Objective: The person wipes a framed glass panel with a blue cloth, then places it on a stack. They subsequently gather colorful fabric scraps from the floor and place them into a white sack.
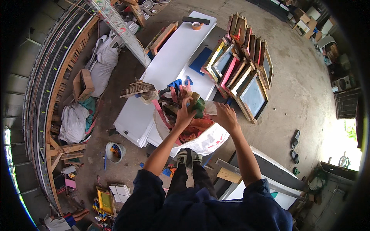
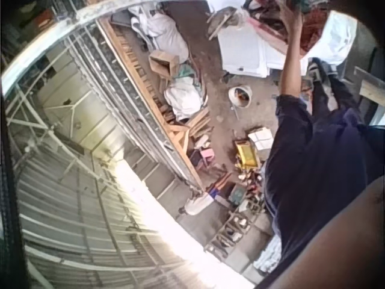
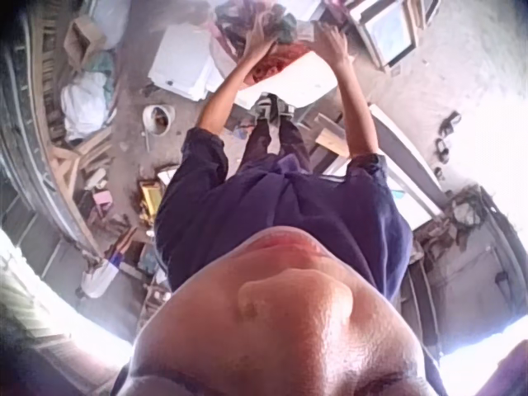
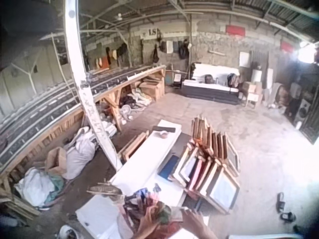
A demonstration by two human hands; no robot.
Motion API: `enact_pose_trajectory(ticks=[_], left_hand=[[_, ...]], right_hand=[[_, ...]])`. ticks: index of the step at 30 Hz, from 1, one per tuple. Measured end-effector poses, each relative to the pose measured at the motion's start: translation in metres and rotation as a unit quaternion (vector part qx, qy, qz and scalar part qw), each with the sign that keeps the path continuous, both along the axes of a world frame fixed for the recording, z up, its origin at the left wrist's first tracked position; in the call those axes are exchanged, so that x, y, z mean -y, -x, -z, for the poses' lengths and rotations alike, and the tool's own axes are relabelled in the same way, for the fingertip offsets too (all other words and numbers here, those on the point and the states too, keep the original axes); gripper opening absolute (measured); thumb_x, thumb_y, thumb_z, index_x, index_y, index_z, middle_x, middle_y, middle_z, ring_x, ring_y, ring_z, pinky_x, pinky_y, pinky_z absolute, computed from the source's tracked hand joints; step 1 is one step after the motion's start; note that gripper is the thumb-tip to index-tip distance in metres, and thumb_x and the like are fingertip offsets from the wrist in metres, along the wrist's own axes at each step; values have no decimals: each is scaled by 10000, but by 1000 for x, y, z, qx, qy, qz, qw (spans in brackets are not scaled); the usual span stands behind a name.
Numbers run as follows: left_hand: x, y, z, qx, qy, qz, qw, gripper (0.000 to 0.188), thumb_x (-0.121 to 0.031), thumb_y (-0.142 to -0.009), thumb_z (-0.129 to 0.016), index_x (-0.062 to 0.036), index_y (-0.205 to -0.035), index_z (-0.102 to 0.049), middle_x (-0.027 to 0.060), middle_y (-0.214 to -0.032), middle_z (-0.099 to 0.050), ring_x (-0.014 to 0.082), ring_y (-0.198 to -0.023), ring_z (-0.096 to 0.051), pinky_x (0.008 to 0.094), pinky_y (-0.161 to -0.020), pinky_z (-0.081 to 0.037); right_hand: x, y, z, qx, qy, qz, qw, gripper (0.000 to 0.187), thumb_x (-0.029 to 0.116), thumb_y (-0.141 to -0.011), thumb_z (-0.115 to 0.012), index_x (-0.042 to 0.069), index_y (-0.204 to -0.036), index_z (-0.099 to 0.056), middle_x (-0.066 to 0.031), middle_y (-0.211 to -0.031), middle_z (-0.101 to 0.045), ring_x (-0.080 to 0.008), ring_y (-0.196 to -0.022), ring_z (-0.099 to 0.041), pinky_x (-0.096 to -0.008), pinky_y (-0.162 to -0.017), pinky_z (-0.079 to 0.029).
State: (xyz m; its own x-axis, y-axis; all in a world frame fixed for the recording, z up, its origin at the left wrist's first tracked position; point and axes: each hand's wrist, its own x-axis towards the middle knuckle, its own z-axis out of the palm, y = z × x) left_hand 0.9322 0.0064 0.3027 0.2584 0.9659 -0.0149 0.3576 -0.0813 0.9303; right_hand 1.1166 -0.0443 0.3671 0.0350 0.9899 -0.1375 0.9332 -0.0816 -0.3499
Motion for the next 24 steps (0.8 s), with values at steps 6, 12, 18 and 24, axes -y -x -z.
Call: enact_pose_trajectory(ticks=[6,12,18,24], left_hand=[[21,25,-31,-9,-152,-17,988,576,-41,-711,-620,-134,-1220,-366,152,-1033,-547,312,-990,-548,362,-843,-416],[52,31,-49,-42,-72,89,992,556,-57,-692,-624,-149,-1193,-403,173,-1053,-534,377,-944,-530,395,-813,-416],[63,62,-34,159,-39,-88,983,554,47,-689,-494,12,-1208,-304,145,-1150,-385,229,-1113,-374,330,-951,-309],[57,83,2,28,-29,32,999,606,-23,-708,-591,-36,-1209,-250,208,-1127,-455,343,-990,-524,375,-853,-406]], right_hand=[[-18,-22,10,25,-65,61,996,159,237,-787,-552,115,-835,-642,-127,-724,-627,-314,-663,-618,-421,-569,-484],[-17,-48,-5,-2,-73,242,968,140,189,-786,-536,115,-843,-641,-164,-765,-620,-354,-722,-601,-431,-632,-475],[14,-103,-3,-11,-103,335,936,171,142,-763,-516,90,-859,-647,-203,-783,-615,-355,-750,-607,-420,-644,-472],[30,-80,-2,-30,-137,333,932,154,167,-777,-546,84,-862,-644,-203,-761,-610,-358,-730,-608,-409,-621,-470]])
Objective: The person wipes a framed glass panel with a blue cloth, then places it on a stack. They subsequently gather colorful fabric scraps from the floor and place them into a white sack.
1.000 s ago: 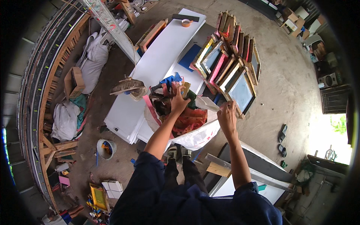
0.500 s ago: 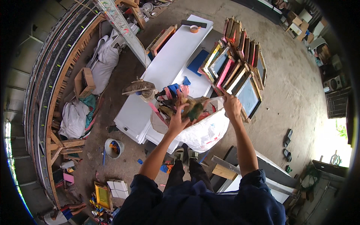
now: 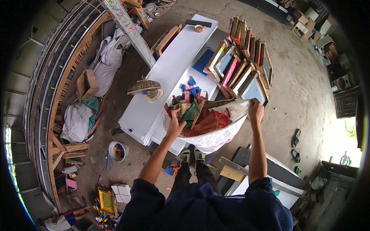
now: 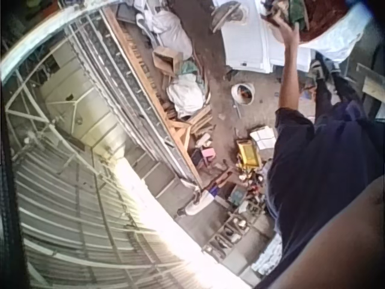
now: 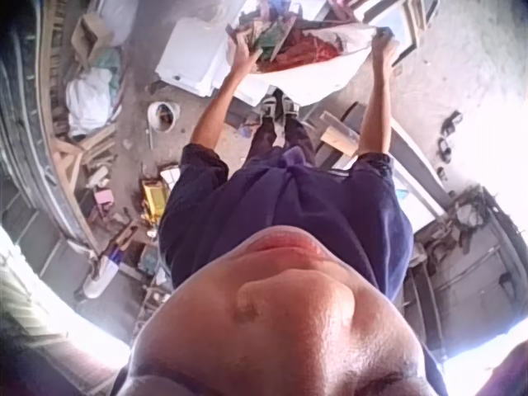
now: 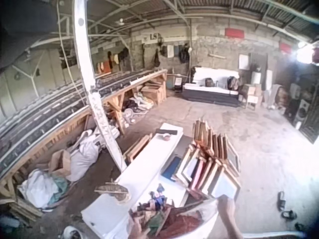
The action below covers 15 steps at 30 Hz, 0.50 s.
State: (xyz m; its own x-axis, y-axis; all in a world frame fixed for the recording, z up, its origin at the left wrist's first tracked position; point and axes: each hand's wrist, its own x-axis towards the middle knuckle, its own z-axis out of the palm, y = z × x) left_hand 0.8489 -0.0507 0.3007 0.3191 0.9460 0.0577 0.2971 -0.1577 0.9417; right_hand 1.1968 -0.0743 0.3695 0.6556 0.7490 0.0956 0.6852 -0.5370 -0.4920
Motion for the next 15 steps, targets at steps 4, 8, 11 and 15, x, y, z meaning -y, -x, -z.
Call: enact_pose_trajectory(ticks=[4,8,11,15], left_hand=[[17,-5,15,-134,-72,135,979,645,-59,-704,-633,-46,-1176,-193,269,-1057,-498,433,-918,-543,445,-731,-446],[51,-42,53,-315,-11,340,886,685,-181,-712,-634,-171,-1271,-239,248,-913,-584,379,-812,-598,453,-684,-471],[37,-58,85,-339,69,329,878,633,-244,-713,-632,-214,-1254,-304,225,-1016,-555,375,-879,-569,457,-735,-453],[19,-72,62,-320,-96,314,889,386,-251,-703,-660,-176,-1058,-528,175,-1146,-488,345,-1034,-495,429,-836,-406]], right_hand=[[11,16,2,-9,-10,-17,1000,154,144,-789,-522,60,-855,-634,-200,-774,-611,-357,-728,-606,-411,-621,-467],[21,37,11,6,-45,-76,996,154,159,-805,-547,29,-843,-621,-193,-748,-605,-357,-703,-598,-391,-605,-463],[28,55,6,1,-62,-103,993,141,152,-789,-563,30,-832,-620,-198,-725,-592,-366,-685,-589,-399,-608,-460],[48,43,14,14,-51,-84,995,147,175,-805,-558,53,-852,-626,-178,-761,-611,-343,-699,-600,-400,-606,-460]])
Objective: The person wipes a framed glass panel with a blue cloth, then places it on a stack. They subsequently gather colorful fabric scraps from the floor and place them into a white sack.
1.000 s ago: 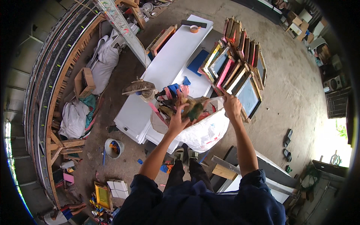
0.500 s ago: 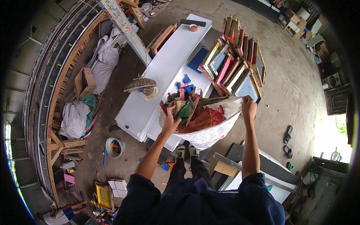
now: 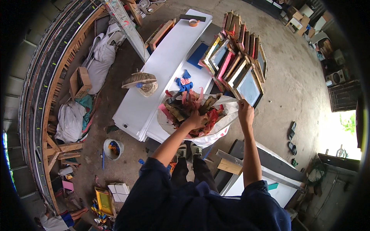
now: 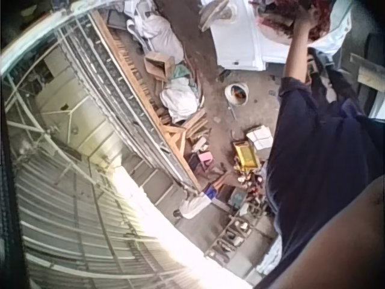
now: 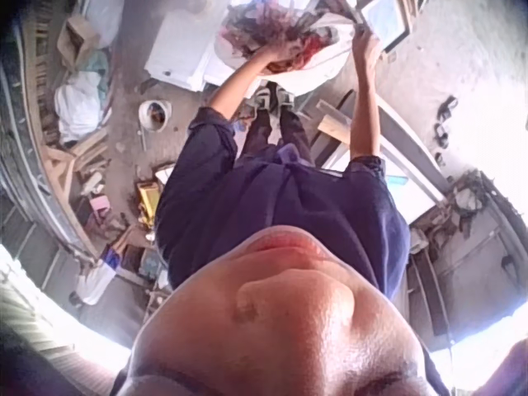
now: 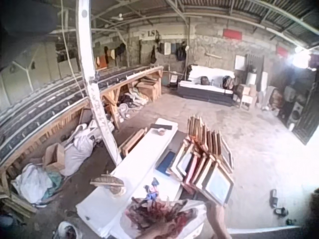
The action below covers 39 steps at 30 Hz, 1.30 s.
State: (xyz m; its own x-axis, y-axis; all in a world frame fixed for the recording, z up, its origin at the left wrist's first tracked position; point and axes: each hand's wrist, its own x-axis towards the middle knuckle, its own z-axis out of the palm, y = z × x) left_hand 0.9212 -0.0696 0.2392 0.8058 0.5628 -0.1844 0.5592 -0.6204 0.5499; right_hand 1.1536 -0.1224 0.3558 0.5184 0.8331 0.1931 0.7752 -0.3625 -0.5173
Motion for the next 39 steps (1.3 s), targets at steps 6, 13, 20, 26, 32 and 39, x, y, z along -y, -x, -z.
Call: enact_pose_trajectory(ticks=[6,13,20,26,32,39], left_hand=[[-47,36,-89,207,-207,-263,919,235,-229,-701,-669,-123,-896,-594,106,-958,-481,273,-870,-491,399,-777,-401],[-59,36,-44,204,85,-198,955,681,-422,-633,-725,-178,-1208,-452,182,-1288,-351,368,-1173,-362,433,-972,-313],[26,6,11,106,84,-25,991,371,-214,-714,-647,-116,-1062,-564,150,-1265,-406,339,-1095,-456,419,-900,-386],[26,25,56,-45,78,-30,996,242,-185,-806,-521,-69,-1000,-608,174,-1133,-519,337,-952,-549,404,-819,-433],[2,35,-1,105,236,-66,964,223,-225,-843,-466,-77,-904,-622,178,-865,-596,336,-843,-574,408,-719,-449],[2,132,-58,94,-264,-450,848,221,-183,-757,-630,-74,-919,-528,125,-828,-535,314,-802,-484,392,-771,-396]], right_hand=[[20,-3,-5,0,30,18,999,156,182,-814,-555,64,-884,-630,-148,-762,-631,-312,-696,-615,-375,-600,-465],[15,21,-8,-50,-41,23,998,137,142,-799,-558,24,-840,-615,-187,-775,-599,-350,-717,-592,-396,-619,-452],[-4,0,-13,-24,-50,82,995,171,174,-803,-568,32,-857,-646,-177,-740,-617,-290,-674,-629,-340,-587,-466],[28,-1,-17,-29,-42,101,994,166,173,-798,-571,42,-858,-655,-156,-739,-631,-247,-648,-632,-329,-589,-466],[42,3,-15,-58,-4,105,993,170,168,-798,-572,38,-883,-641,-143,-754,-640,-254,-671,-630,-326,-611,-468],[55,2,-14,-38,15,58,998,95,55,-750,-592,30,-839,-612,-142,-803,-631,-304,-761,-613,-362,-665,-465]])
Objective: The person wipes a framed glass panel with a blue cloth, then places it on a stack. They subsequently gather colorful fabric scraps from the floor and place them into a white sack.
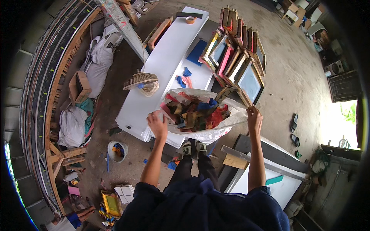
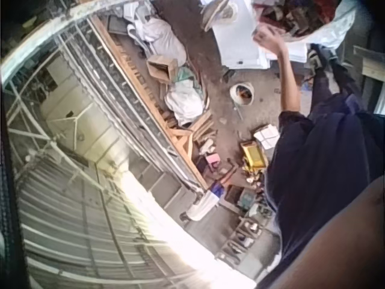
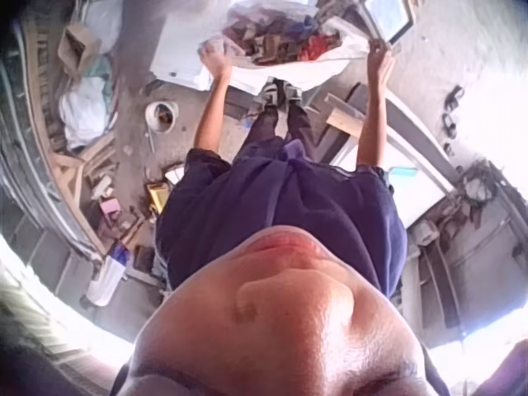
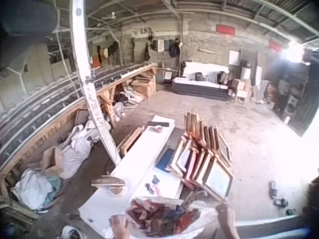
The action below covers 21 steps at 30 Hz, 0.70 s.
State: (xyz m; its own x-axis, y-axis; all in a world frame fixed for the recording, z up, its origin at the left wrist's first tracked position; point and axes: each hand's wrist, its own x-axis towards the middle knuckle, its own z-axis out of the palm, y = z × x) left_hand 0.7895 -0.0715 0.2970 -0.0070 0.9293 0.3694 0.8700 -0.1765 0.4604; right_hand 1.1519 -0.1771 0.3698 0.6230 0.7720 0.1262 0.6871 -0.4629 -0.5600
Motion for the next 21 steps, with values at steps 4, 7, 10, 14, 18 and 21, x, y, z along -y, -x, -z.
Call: enact_pose_trajectory(ticks=[4,7,10,14,18,21], left_hand=[[-9,69,82,95,296,-31,950,397,-387,-831,-502,-29,-1000,-530,230,-951,-564,408,-891,-525,460,-784,-396],[-10,33,57,132,304,101,938,398,-367,-862,-446,15,-887,-558,252,-782,-580,419,-802,-551,475,-690,-418],[3,-9,1,136,339,190,911,383,-343,-864,-471,22,-796,-564,237,-706,-564,402,-716,-554,449,-604,-414],[63,-46,-13,244,303,279,878,407,-331,-860,-500,23,-659,-500,223,-584,-490,380,-575,-515,426,-516,-370],[62,-65,-39,206,307,346,863,408,-305,-870,-495,26,-632,-464,181,-518,-450,305,-479,-479,392,-481,-353],[68,-82,-41,312,336,278,844,349,-266,-869,-512,10,-654,-502,102,-488,-438,174,-439,-446,342,-459,-346]], right_hand=[[-21,16,-9,3,-39,-21,999,79,25,-740,-576,13,-812,-606,-147,-771,-627,-296,-721,-615,-361,-645,-470],[-13,3,-8,10,-56,-4,998,71,35,-752,-550,3,-785,-605,-167,-749,-618,-289,-693,-617,-340,-624,-467],[-4,-18,-35,53,-61,34,996,94,43,-760,-521,3,-765,-606,-172,-745,-614,-275,-683,-621,-335,-603,-463],[16,-43,-41,36,-78,101,991,118,59,-765,-501,4,-757,-605,-139,-688,-606,-240,-635,-609,-323,-589,-454],[51,-65,-36,51,-61,126,989,128,69,-755,-497,6,-758,-608,-146,-657,-604,-228,-630,-613,-321,-584,-452],[57,-80,-35,60,-75,158,983,133,63,-751,-495,7,-759,-615,-153,-685,-615,-229,-642,-620,-318,-588,-455]])
